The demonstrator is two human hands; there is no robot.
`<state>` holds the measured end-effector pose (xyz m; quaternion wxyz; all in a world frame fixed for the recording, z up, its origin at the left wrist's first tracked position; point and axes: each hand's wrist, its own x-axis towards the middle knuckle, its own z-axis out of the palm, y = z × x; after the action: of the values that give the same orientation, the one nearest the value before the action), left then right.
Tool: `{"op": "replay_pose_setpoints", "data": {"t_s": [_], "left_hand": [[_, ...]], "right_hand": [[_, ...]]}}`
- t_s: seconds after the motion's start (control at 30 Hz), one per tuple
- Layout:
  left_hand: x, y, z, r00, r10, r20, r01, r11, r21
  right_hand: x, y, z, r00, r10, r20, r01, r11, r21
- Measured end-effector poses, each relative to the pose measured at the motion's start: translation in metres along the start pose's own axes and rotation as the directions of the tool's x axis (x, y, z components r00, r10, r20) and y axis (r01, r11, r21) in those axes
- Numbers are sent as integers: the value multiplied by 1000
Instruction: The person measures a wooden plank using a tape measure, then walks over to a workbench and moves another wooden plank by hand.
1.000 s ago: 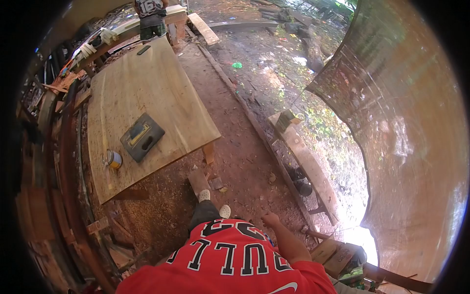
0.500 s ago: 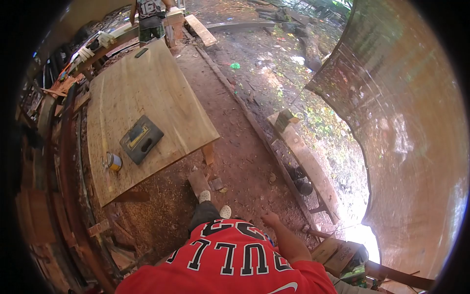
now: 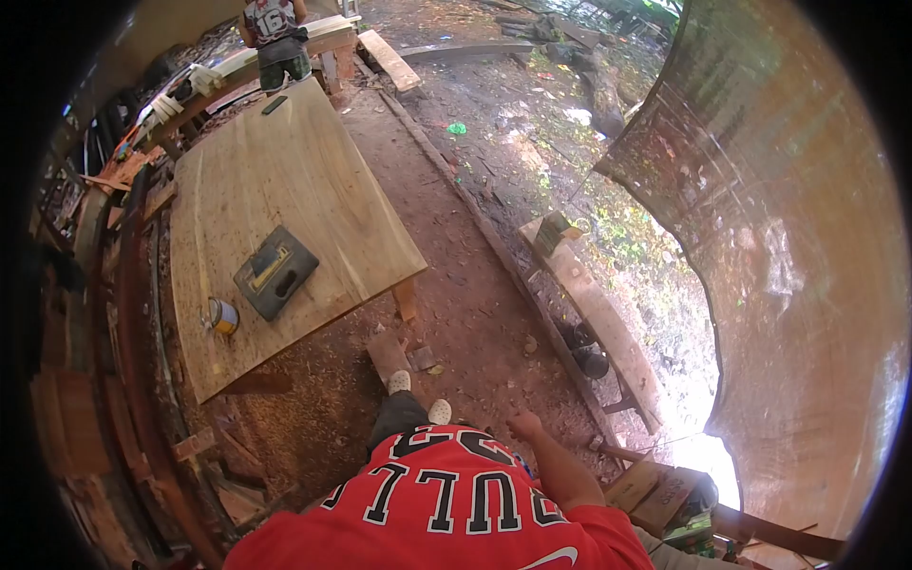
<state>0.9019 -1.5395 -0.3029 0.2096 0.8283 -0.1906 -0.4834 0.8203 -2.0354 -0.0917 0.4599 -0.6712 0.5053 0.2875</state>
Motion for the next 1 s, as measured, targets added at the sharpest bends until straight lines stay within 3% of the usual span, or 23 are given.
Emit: {"op": "replay_pose_setpoints", "data": {"t_s": [0.27, 0.73, 1.0], "left_hand": [[-6, -10, -7, 999, -19, 31, 24, 988, -153], [-18, 0, -10, 999, -38, 23, 43, 968, -246], [-20, 4, -6, 998, -46, -34, 32, 946, -323]], "right_hand": [[7, 6, 5, 1000, -6, 27, 5, 1000, 7], [14, 10, 6, 1000, -2, 29, 3, 1000, -29], [15, 9, 6, 999, 0, 42, -3, 999, 53]]}}
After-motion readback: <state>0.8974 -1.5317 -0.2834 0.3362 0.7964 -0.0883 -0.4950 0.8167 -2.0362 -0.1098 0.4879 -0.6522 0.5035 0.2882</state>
